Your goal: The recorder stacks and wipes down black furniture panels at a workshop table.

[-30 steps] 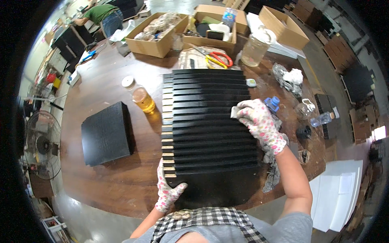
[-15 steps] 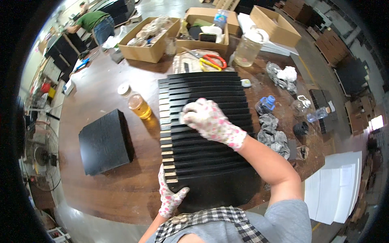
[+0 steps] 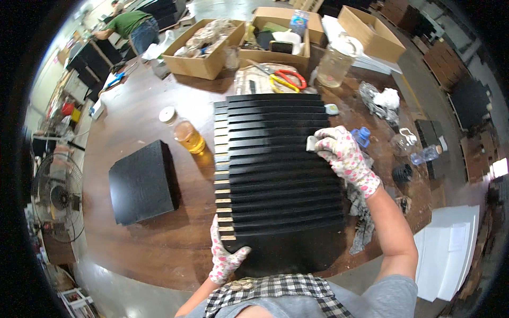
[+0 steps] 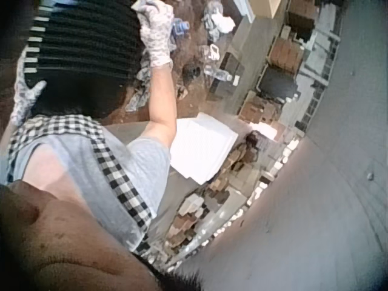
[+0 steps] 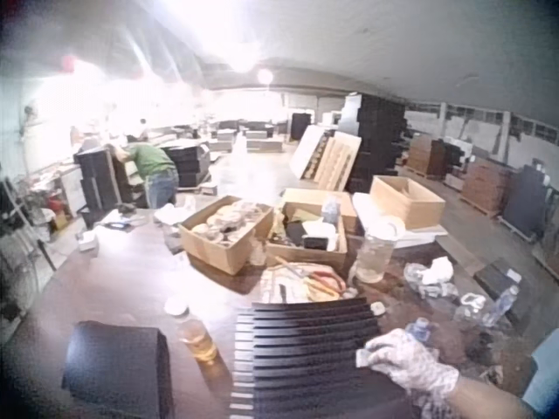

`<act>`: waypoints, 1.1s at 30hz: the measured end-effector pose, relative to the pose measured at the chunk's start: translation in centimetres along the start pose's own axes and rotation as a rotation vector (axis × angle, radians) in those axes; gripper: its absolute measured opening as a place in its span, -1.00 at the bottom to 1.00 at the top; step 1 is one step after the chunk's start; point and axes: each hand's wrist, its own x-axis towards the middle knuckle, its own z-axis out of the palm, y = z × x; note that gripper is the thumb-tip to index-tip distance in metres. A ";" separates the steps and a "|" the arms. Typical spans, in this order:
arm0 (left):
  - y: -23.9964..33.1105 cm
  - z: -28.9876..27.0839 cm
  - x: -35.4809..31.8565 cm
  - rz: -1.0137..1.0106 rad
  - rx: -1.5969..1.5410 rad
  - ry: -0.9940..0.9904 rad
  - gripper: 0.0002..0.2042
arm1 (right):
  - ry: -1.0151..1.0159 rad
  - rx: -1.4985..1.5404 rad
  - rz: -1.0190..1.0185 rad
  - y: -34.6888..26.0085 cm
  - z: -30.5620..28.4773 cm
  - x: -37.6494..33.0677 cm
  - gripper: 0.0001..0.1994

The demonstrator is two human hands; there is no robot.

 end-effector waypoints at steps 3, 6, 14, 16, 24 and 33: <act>0.7 0.0 0.2 -0.037 -0.057 -0.023 0.01 | -0.011 0.053 -0.121 -2.9 3.3 4.1 -0.78; 1.4 -0.2 0.5 -0.033 -0.047 -0.022 0.01 | -0.067 0.083 -0.231 -6.3 7.1 8.4 -0.81; 1.1 -0.7 0.2 -0.070 -0.111 -0.004 0.01 | -0.089 0.074 -0.267 -6.3 7.4 8.5 -0.80; 0.5 -0.7 0.1 -0.022 -0.020 -0.027 0.02 | -0.016 0.080 -0.172 -3.6 5.0 5.5 -0.77; -0.2 0.4 0.0 0.004 -0.010 -0.014 0.04 | -0.060 -0.078 -0.271 -6.8 8.4 9.0 -0.89; -0.4 0.1 -0.4 -0.001 -0.012 0.041 0.08 | 0.054 0.029 -0.168 0.6 1.8 1.4 -0.83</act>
